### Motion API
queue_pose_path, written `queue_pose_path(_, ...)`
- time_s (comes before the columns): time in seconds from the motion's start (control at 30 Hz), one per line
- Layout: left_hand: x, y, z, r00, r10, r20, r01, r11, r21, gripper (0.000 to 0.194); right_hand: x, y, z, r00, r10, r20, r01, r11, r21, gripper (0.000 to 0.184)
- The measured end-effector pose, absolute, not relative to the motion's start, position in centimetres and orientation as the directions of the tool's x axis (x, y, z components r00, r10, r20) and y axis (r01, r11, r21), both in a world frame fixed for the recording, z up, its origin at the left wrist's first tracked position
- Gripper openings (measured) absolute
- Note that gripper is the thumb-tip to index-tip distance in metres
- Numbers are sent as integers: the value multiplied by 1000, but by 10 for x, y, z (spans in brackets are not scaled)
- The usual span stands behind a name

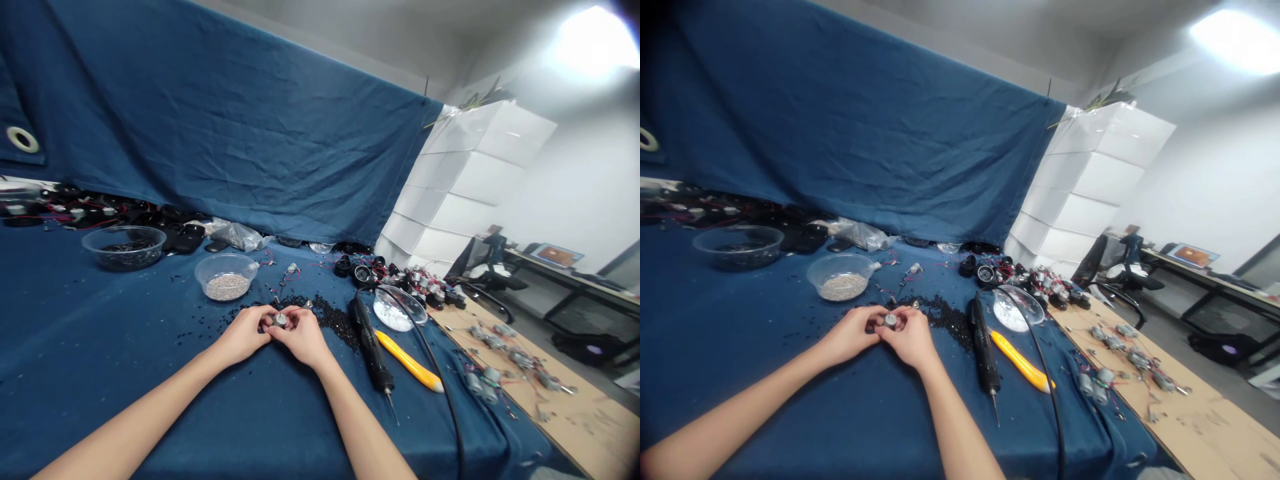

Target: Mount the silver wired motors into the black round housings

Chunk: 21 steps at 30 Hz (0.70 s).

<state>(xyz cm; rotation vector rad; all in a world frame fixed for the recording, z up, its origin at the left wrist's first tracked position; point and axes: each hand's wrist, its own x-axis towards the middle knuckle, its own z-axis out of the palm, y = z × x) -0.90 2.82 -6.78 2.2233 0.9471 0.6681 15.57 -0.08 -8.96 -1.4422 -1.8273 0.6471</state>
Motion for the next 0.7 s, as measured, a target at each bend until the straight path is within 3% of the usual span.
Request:
queue_pose_path(0.33, -10, 34, -77, 631, 750, 198, 390, -527, 755, 26, 155, -4, -89, -200, 921, 334, 596, 385, -705, 23)
queue_pose_path(0.7, -11, 37, -83, 624, 751, 216, 355, -520, 777, 27, 153, -7, -89, -210, 902, 378, 609, 423, -671, 23)
